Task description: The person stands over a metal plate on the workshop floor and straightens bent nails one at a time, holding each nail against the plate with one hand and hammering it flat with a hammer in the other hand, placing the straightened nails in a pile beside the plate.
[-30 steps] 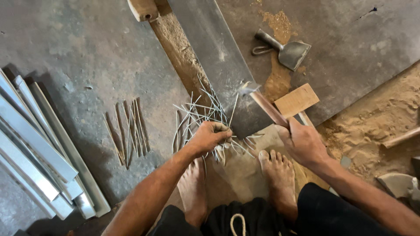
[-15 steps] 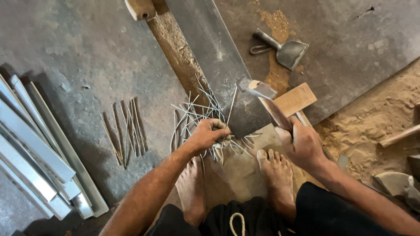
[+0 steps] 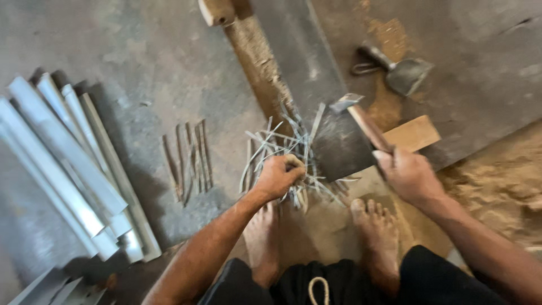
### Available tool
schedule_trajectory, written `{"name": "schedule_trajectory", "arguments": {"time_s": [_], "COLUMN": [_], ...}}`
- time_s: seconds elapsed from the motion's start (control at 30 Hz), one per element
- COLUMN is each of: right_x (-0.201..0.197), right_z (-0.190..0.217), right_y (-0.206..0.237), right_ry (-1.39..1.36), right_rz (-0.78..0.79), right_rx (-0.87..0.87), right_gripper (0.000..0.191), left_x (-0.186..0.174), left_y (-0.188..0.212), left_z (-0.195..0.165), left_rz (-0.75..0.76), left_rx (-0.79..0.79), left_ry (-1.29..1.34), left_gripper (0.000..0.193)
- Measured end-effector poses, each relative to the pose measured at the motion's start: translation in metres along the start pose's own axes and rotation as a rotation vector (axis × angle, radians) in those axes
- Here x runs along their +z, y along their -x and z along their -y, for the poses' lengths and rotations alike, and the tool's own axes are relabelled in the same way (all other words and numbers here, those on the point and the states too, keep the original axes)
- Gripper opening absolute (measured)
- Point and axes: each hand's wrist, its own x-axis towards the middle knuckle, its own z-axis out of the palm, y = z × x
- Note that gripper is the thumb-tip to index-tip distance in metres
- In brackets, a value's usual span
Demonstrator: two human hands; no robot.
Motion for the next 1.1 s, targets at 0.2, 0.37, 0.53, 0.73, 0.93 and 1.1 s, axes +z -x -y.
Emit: {"name": "schedule_trajectory", "arguments": {"time_s": [0.2, 0.37, 0.53, 0.73, 0.93, 1.1], "right_x": [0.025, 0.034, 0.029, 0.029, 0.029, 0.029], "right_z": [-0.024, -0.027, -0.014, -0.014, -0.021, -0.023], "right_y": [0.042, 0.048, 0.049, 0.049, 0.048, 0.048], "right_ry": [-0.036, -0.024, -0.031, -0.012, -0.03, -0.002], "right_rz": [0.085, 0.055, 0.055, 0.037, 0.072, 0.039], "right_rx": [0.182, 0.165, 0.177, 0.157, 0.174, 0.117], "right_gripper": [0.04, 0.039, 0.038, 0.039, 0.039, 0.038], "left_x": [-0.112, -0.142, -0.089, -0.068, -0.068, -0.076], "left_y": [0.05, 0.089, 0.074, 0.063, 0.064, 0.064], "left_z": [0.057, 0.076, 0.065, 0.062, 0.072, 0.081], "left_rz": [-0.625, -0.801, -0.522, -0.411, -0.475, -0.551], "left_rx": [-0.176, -0.069, -0.262, -0.23, -0.216, -0.2], "left_ry": [-0.415, -0.947, -0.806, -0.895, -0.857, -0.78], "left_gripper": [0.018, 0.027, 0.022, 0.026, 0.034, 0.023]}}
